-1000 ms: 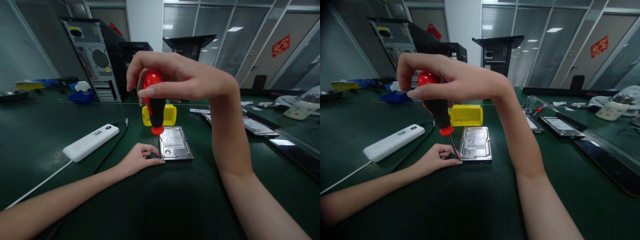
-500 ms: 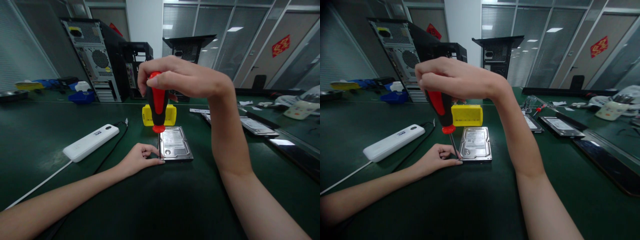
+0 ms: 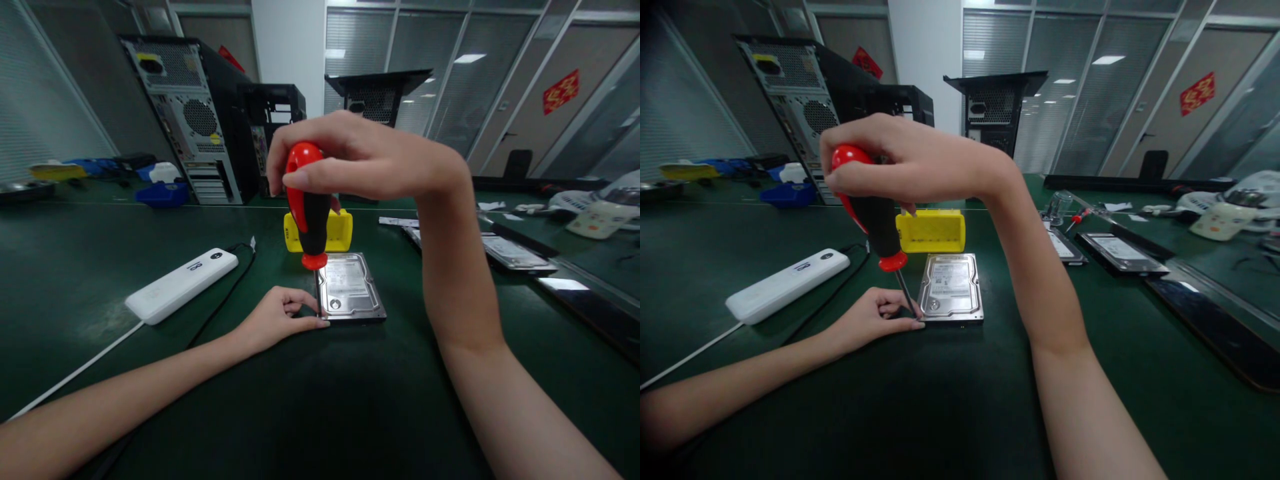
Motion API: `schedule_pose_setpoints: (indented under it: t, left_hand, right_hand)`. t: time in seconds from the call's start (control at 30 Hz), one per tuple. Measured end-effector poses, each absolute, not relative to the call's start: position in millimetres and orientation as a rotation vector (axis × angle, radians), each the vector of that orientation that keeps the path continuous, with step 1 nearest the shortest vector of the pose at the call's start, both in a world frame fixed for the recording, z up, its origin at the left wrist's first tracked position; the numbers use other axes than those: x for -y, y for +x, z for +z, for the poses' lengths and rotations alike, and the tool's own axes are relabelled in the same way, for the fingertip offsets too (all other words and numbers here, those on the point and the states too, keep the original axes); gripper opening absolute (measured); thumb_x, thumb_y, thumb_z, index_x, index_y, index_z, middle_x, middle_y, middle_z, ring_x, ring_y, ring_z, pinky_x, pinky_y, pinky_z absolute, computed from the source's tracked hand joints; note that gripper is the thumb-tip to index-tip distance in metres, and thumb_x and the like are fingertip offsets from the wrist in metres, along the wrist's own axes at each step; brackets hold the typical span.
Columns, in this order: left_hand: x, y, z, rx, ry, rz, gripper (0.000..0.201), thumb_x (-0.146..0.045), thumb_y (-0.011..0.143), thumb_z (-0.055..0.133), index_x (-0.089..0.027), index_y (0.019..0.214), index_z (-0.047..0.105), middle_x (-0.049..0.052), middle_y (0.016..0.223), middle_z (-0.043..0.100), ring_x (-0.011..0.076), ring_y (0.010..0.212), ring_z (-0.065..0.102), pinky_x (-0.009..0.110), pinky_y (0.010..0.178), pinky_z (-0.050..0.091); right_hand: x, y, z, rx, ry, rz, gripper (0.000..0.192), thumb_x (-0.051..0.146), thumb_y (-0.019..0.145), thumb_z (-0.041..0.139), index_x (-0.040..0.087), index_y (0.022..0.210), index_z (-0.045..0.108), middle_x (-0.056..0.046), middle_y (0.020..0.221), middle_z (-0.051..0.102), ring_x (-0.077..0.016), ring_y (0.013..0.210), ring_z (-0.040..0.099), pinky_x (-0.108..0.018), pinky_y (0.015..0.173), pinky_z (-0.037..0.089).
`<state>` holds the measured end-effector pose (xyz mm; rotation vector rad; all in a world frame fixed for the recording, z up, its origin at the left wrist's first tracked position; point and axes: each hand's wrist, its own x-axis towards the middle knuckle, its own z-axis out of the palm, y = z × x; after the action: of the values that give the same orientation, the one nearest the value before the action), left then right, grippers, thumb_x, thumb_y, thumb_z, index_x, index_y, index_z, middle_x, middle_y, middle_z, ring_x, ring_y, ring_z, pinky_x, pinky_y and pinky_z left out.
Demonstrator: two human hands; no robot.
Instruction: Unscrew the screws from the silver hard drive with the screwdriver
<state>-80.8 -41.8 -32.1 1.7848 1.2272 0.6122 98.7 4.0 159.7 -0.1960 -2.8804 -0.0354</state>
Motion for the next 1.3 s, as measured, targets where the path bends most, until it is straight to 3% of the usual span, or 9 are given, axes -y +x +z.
schedule_pose_setpoints:
  t: [0.17, 0.27, 0.5, 0.63, 0.77, 0.93, 1.03, 1.3]
  left_hand:
    - [42, -81, -34, -1.231, 1.790, 0.624, 0.035, -0.042, 0.071, 0.075, -0.013, 0.091, 0.074, -0.006, 0.059, 0.040, 0.0099, 0.054, 0.027, 0.024, 0.053, 0.021]
    - [41, -81, -35, -1.228, 1.789, 0.637, 0.036, -0.042, 0.070, 0.076, -0.012, 0.090, 0.075, -0.006, 0.058, 0.037, 0.0101, 0.054, 0.025, 0.024, 0.053, 0.020]
    - [39, -82, -38, -1.230, 1.799, 0.648, 0.037, -0.042, 0.069, 0.077, -0.012, 0.090, 0.075, -0.007, 0.056, 0.032, 0.0104, 0.054, 0.025, 0.025, 0.054, 0.018]
    - [39, -83, -40, -1.225, 1.819, 0.640, 0.038, -0.044, 0.070, 0.077, -0.013, 0.091, 0.075, -0.007, 0.057, 0.034, 0.0106, 0.055, 0.026, 0.025, 0.054, 0.018]
    - [40, -84, -40, -1.227, 1.818, 0.631, 0.037, -0.044, 0.071, 0.076, -0.013, 0.091, 0.075, -0.007, 0.057, 0.032, 0.0106, 0.054, 0.025, 0.025, 0.053, 0.018]
    - [40, -84, -38, -1.213, 1.810, 0.614, 0.039, -0.045, 0.072, 0.076, -0.013, 0.094, 0.074, -0.006, 0.059, 0.040, 0.0103, 0.055, 0.027, 0.024, 0.053, 0.020]
    - [40, -84, -36, -1.212, 1.810, 0.605, 0.038, -0.045, 0.072, 0.076, -0.014, 0.093, 0.074, -0.006, 0.059, 0.038, 0.0104, 0.055, 0.027, 0.024, 0.053, 0.021]
    - [41, -83, -35, -1.214, 1.811, 0.601, 0.039, -0.047, 0.072, 0.075, -0.014, 0.094, 0.074, -0.005, 0.061, 0.042, 0.0108, 0.055, 0.029, 0.024, 0.053, 0.022]
  right_hand:
    - [-4, 97, 161, 2.862, -0.076, -0.005, 0.043, 0.037, 0.098, 0.024, 0.014, 0.106, 0.060, 0.006, 0.121, 0.059, -0.0082, 0.111, 0.057, -0.018, 0.093, 0.049]
    - [-3, 95, 160, 2.816, -0.030, -0.009, 0.032, 0.032, 0.095, 0.037, 0.013, 0.113, 0.056, 0.006, 0.114, 0.059, -0.0060, 0.103, 0.058, -0.016, 0.091, 0.050]
    - [5, 90, 157, 2.753, -0.089, -0.167, 0.050, 0.052, 0.092, 0.030, 0.012, 0.090, 0.061, 0.006, 0.112, 0.063, -0.0160, 0.121, 0.052, -0.021, 0.089, 0.052]
    - [5, 86, 154, 2.690, -0.178, -0.257, 0.058, 0.057, 0.091, 0.026, 0.012, 0.077, 0.060, 0.005, 0.098, 0.067, -0.0147, 0.117, 0.055, -0.017, 0.082, 0.052]
    - [1, 90, 154, 2.725, -0.184, -0.276, 0.067, 0.058, 0.093, 0.015, 0.014, 0.063, 0.056, 0.006, 0.099, 0.067, -0.0143, 0.116, 0.055, -0.016, 0.080, 0.051]
    - [-6, 96, 158, 2.769, -0.221, -0.324, 0.075, 0.060, 0.093, 0.005, 0.015, 0.083, 0.064, 0.006, 0.104, 0.066, -0.0067, 0.094, 0.061, -0.016, 0.075, 0.053]
    - [-6, 96, 158, 2.772, -0.245, -0.347, 0.077, 0.064, 0.091, 0.005, 0.015, 0.094, 0.065, 0.006, 0.106, 0.065, -0.0064, 0.093, 0.062, -0.017, 0.078, 0.053]
    - [-2, 96, 156, 2.794, -0.306, -0.156, 0.076, 0.071, 0.089, 0.010, 0.018, 0.086, 0.064, 0.005, 0.093, 0.067, -0.0093, 0.099, 0.063, -0.016, 0.077, 0.055]
